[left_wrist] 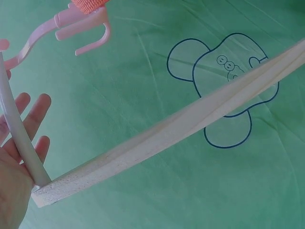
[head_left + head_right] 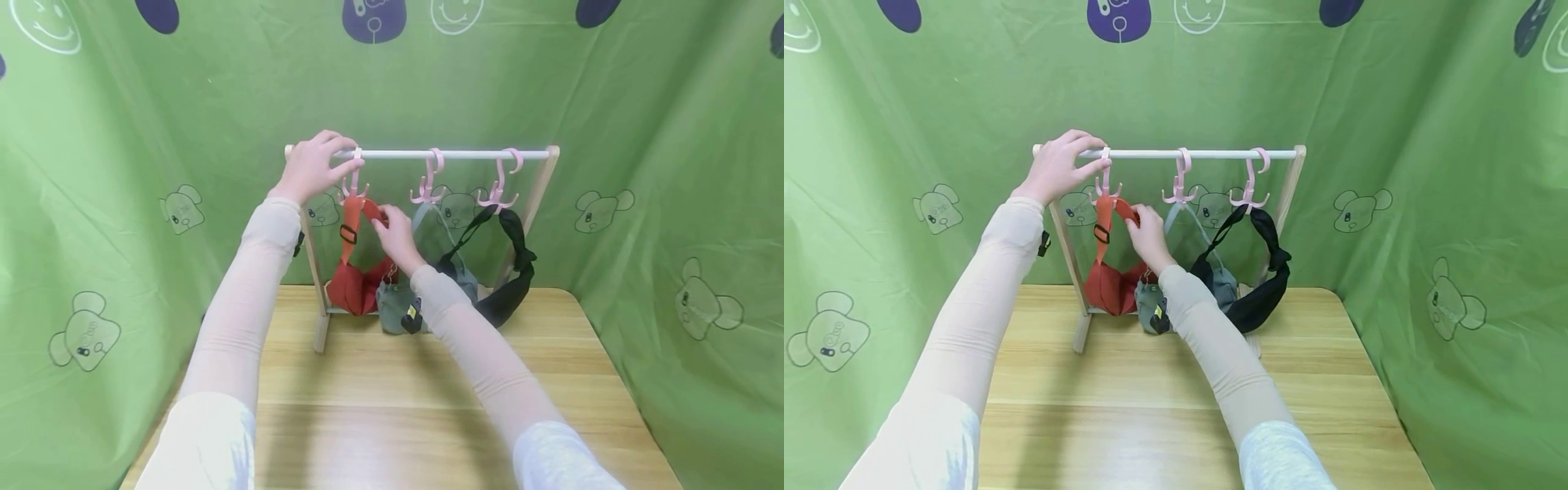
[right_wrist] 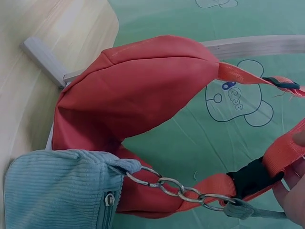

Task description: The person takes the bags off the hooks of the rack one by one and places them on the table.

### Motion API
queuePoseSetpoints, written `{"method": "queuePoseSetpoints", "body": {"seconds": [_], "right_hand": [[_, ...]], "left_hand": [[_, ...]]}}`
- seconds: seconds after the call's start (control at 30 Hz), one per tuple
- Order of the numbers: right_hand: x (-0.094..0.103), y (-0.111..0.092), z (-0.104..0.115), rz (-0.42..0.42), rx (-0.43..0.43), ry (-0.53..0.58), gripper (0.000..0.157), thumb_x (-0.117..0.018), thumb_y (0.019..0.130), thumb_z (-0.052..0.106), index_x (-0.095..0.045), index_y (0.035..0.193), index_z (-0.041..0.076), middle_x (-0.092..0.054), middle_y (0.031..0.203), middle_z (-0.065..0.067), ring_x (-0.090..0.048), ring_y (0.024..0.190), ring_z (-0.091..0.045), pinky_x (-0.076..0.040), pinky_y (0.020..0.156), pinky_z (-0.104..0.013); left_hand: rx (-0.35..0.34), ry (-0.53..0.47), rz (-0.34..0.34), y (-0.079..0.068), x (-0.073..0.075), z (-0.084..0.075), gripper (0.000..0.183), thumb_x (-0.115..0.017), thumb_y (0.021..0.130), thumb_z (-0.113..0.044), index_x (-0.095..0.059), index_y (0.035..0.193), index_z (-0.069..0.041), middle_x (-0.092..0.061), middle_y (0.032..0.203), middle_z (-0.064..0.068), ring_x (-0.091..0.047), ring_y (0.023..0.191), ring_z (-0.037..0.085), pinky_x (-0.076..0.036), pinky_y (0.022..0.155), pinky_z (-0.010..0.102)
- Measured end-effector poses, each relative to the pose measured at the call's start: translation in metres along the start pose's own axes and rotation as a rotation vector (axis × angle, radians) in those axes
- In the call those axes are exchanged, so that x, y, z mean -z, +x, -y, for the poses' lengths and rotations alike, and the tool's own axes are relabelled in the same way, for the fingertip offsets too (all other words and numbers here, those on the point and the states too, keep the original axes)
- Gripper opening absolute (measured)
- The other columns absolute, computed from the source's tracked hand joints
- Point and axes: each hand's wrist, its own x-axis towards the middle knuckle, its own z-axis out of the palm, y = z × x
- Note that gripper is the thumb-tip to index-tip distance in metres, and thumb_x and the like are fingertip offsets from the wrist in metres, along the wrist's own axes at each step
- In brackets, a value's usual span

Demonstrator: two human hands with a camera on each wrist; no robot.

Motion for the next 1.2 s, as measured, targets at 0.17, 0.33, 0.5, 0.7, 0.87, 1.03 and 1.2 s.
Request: {"method": "queuePoseSetpoints", "body": {"seconds": [0.17, 0.33, 0.5, 0.7, 0.87, 1.03, 1.2], "right_hand": [[0.003, 0.001, 0.001, -0.008, -0.048, 0.034, 0.02, -0.057, 0.097, 0.011, -0.065, 0.112, 0.001, -0.067, 0.105, -0.018, -0.065, 0.091, -0.03, -0.059, 0.067, -0.037], [0.007, 0.002, 0.006, -0.056, -0.037, 0.042, 0.019, -0.057, 0.096, 0.009, -0.067, 0.109, 0.0, -0.069, 0.107, -0.018, -0.066, 0.097, -0.03, -0.056, 0.085, -0.038], [0.012, 0.004, 0.014, -0.086, -0.027, 0.086, 0.019, -0.055, 0.096, 0.008, -0.067, 0.109, 0.0, -0.069, 0.109, -0.018, -0.065, 0.101, -0.029, -0.054, 0.092, -0.039], [0.017, 0.006, 0.02, -0.101, -0.032, 0.115, 0.019, -0.055, 0.096, 0.006, -0.067, 0.109, -0.001, -0.069, 0.11, -0.018, -0.065, 0.102, -0.029, -0.053, 0.092, -0.038], [0.02, 0.007, 0.024, -0.1, -0.041, 0.138, 0.021, -0.054, 0.095, 0.005, -0.066, 0.111, -0.001, -0.069, 0.112, -0.018, -0.065, 0.104, -0.028, -0.053, 0.094, -0.037], [0.024, 0.007, 0.028, -0.097, -0.038, 0.152, 0.021, -0.054, 0.095, 0.006, -0.066, 0.111, 0.0, -0.068, 0.113, -0.017, -0.064, 0.105, -0.027, -0.053, 0.094, -0.036], [0.028, 0.006, 0.033, -0.114, -0.015, 0.158, 0.021, -0.054, 0.094, 0.005, -0.066, 0.11, -0.001, -0.068, 0.112, -0.018, -0.064, 0.103, -0.028, -0.053, 0.094, -0.037]], "left_hand": [[0.006, -0.003, 0.004, 0.0, 0.0, 0.0, 0.045, -0.055, 0.092, -0.058, -0.064, 0.124, -0.028, -0.06, 0.133, 0.0, -0.064, 0.097, 0.028, -0.043, 0.093, 0.049], [0.001, 0.0, 0.001, -0.001, 0.0, -0.001, 0.045, -0.055, 0.092, -0.057, -0.064, 0.125, -0.027, -0.06, 0.134, 0.001, -0.064, 0.099, 0.03, -0.044, 0.091, 0.048], [-0.013, 0.002, -0.004, 0.0, 0.0, 0.0, 0.046, -0.055, 0.093, -0.056, -0.064, 0.125, -0.025, -0.06, 0.133, 0.003, -0.064, 0.099, 0.031, -0.046, 0.091, 0.046], [-0.013, 0.016, -0.01, 0.0, 0.001, 0.001, 0.046, -0.055, 0.093, -0.057, -0.064, 0.124, -0.025, -0.061, 0.133, 0.002, -0.064, 0.097, 0.03, -0.046, 0.09, 0.046], [-0.012, 0.021, -0.006, 0.0, 0.001, 0.002, 0.046, -0.055, 0.093, -0.057, -0.064, 0.125, -0.025, -0.06, 0.134, 0.003, -0.064, 0.099, 0.031, -0.046, 0.092, 0.046], [-0.014, 0.019, -0.005, 0.0, 0.0, 0.001, 0.047, -0.055, 0.093, -0.057, -0.064, 0.125, -0.024, -0.06, 0.134, 0.003, -0.063, 0.102, 0.032, -0.046, 0.093, 0.047], [-0.014, 0.02, -0.013, -0.001, 0.0, 0.001, 0.048, -0.055, 0.092, -0.059, -0.064, 0.124, -0.025, -0.061, 0.134, 0.002, -0.063, 0.101, 0.032, -0.045, 0.091, 0.046]]}}
